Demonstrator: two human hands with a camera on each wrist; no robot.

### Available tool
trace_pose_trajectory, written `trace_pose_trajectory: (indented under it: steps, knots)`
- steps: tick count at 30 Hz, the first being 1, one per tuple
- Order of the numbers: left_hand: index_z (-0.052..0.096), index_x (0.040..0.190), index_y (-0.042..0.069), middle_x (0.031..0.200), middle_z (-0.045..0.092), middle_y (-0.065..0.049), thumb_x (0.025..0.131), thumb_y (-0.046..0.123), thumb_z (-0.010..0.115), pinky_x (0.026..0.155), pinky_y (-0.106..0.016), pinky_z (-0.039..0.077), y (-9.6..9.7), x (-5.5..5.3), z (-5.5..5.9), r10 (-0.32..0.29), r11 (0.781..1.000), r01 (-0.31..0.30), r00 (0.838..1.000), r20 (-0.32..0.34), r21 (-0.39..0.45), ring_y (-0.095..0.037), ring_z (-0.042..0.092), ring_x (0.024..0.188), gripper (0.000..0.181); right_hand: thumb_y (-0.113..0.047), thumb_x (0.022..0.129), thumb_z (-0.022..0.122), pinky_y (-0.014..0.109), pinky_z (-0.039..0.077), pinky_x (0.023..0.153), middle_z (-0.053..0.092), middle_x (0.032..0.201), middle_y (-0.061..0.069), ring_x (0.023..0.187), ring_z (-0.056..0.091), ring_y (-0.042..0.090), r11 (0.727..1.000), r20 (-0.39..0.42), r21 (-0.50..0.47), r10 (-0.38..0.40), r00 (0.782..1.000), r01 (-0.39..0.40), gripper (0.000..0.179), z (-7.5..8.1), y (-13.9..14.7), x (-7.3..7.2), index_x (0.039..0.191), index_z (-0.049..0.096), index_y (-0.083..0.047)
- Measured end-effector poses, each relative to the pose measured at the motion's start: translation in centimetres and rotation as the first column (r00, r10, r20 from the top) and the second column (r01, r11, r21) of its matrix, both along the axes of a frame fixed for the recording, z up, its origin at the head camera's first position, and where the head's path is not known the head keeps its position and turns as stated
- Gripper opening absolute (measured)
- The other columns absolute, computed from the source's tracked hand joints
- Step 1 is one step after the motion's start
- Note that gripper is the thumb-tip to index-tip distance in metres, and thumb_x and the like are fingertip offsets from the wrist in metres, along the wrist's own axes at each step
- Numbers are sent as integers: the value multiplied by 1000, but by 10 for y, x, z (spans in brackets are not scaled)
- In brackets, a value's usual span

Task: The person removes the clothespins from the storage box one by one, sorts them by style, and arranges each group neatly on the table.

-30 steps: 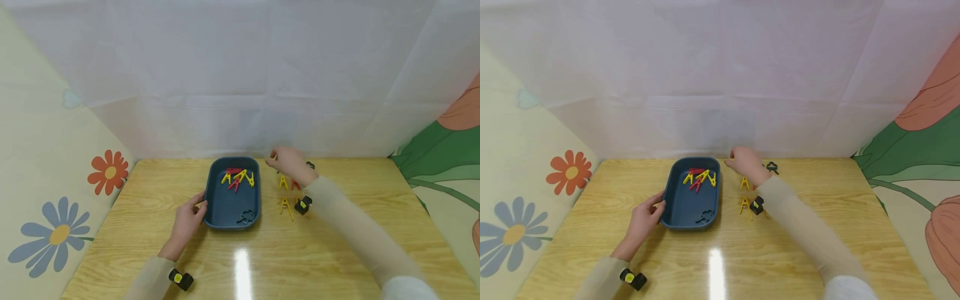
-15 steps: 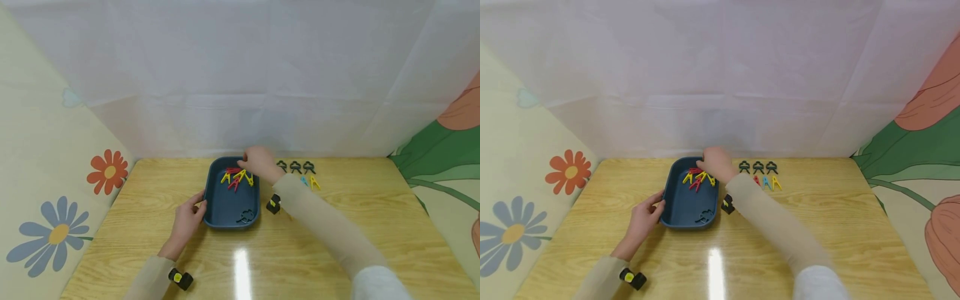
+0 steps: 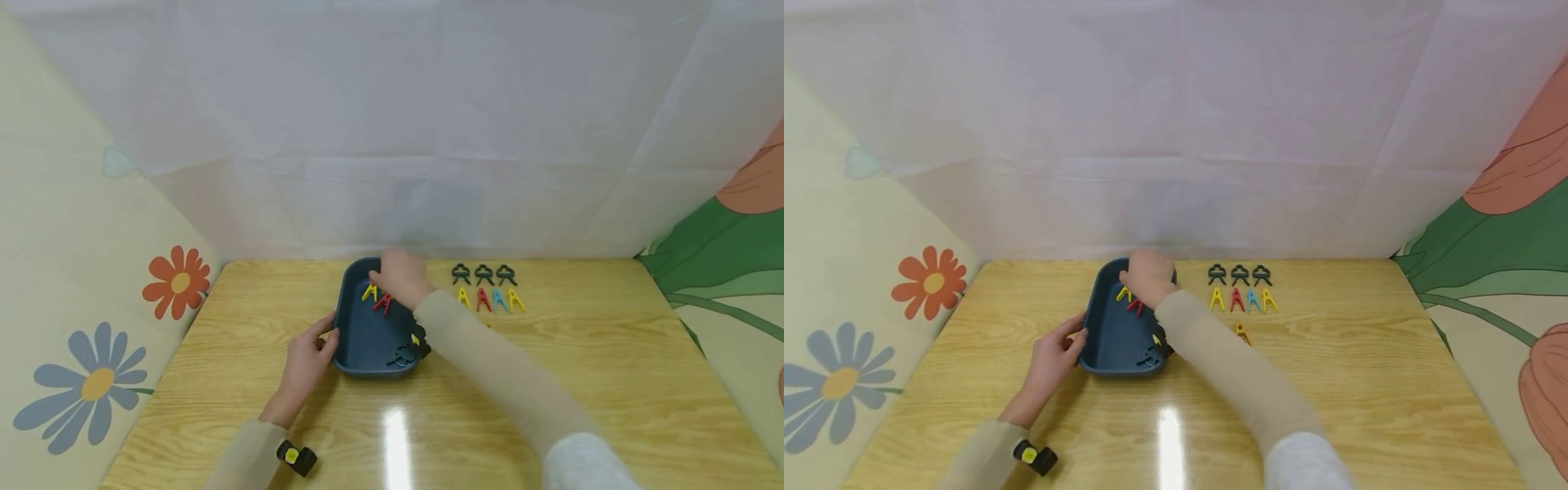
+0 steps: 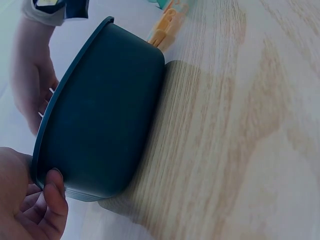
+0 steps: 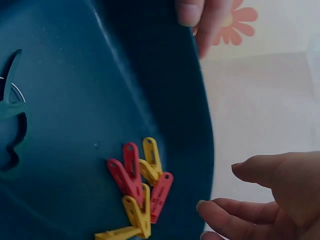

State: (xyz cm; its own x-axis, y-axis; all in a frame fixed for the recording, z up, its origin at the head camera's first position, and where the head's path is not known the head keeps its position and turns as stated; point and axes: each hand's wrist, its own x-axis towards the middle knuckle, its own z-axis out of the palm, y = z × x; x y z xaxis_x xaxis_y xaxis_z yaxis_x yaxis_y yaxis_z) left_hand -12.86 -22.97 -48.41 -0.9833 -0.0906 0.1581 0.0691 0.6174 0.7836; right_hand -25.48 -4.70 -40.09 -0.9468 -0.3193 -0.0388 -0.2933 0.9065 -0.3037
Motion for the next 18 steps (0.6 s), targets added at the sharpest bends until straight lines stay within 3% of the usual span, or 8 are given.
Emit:
trace_pose_trajectory:
  steps: [5,7,10,13,15,18]
  knots:
    - [60,144,-1,117,71,-22,104,7,60,46,-24,40,0,1,1,4,1000,-4,1000,12,3,-14,53,51,41,-47,104,61,28,41,47,42,53,-4,48,49,13,998,24,34,-60,998,59,51,-10,-9,-1,63,54,-17]
    - [60,144,-1,117,71,-22,104,7,60,46,-24,40,0,1,1,5,1000,-5,1000,9,2,-14,52,51,41,-48,104,60,33,49,54,48,55,-3,54,56,16,995,38,37,-90,995,89,50,-14,-12,-2,65,58,-17]
    - [60,144,-1,116,71,-22,104,7,60,46,-24,40,0,2,1,4,1000,-4,1000,0,1,-13,52,50,41,-50,104,59,41,57,77,66,77,2,74,67,22,991,54,49,-128,990,125,42,-19,-17,-5,86,71,-14]
    - [61,144,-1,115,71,-21,104,7,60,46,-24,40,-1,2,1,1,1000,-1,1000,-5,3,-13,52,50,41,-51,103,61,48,55,93,73,103,6,93,70,26,988,75,68,-143,987,138,40,-22,-21,-7,107,75,-14]
    - [61,144,-1,115,71,-21,104,7,60,46,-24,40,-1,2,1,-1,1000,1,1000,-12,10,-13,51,50,41,-51,102,62,49,54,97,73,111,7,98,70,27,987,91,90,-144,985,136,41,-24,-23,-8,113,75,-14]
    - [61,143,-1,115,72,-21,103,6,61,46,-24,40,-1,3,1,0,1000,0,1000,-21,20,-12,51,50,40,-51,102,63,49,54,97,75,108,7,98,71,27,985,109,114,-142,984,130,39,-25,-24,-7,110,77,-15]
